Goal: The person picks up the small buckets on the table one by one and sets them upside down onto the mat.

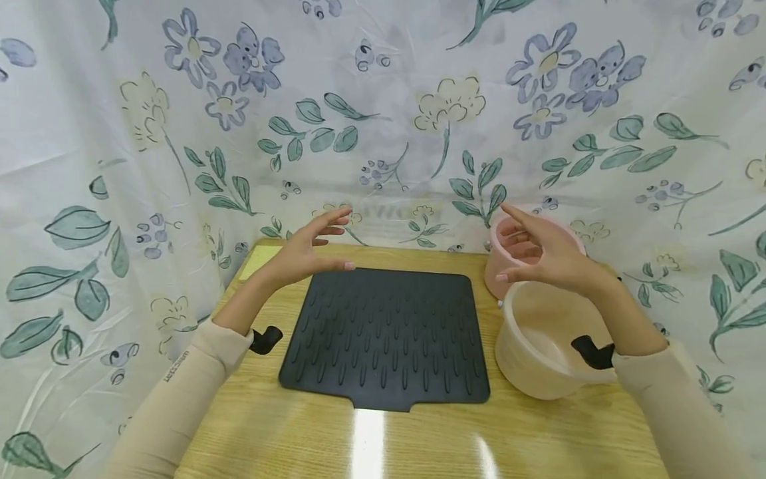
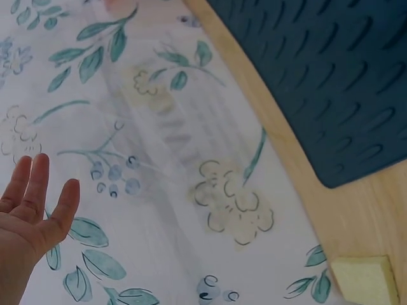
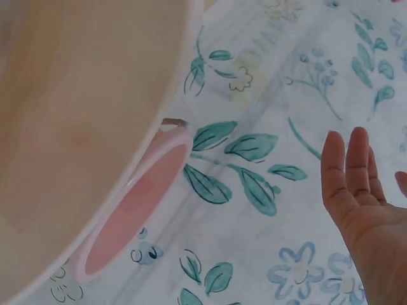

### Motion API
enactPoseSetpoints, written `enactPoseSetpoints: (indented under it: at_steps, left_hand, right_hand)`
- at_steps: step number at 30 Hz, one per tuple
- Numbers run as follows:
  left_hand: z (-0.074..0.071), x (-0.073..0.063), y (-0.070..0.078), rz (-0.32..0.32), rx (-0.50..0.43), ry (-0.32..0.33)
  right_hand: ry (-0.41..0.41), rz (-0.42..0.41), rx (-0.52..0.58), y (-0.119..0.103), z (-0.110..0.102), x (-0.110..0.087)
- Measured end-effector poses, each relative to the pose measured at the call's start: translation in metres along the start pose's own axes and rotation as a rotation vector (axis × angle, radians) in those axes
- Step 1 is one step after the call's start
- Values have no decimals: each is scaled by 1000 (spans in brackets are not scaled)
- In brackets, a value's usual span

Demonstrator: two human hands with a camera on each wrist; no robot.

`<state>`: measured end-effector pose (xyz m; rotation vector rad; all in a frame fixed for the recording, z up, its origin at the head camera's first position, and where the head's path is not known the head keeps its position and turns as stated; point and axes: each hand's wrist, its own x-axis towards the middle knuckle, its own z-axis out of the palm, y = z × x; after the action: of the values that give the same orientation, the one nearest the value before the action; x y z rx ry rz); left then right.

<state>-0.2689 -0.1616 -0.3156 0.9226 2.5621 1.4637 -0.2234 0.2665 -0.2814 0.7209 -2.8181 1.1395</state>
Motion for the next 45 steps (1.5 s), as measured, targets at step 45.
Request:
enactPoseSetpoints:
  at_steps: [45]
  left_hand:
    - [29, -82, -28, -19, -167, 30]
  right_hand:
    - [58, -68, 228, 66, 6, -137]
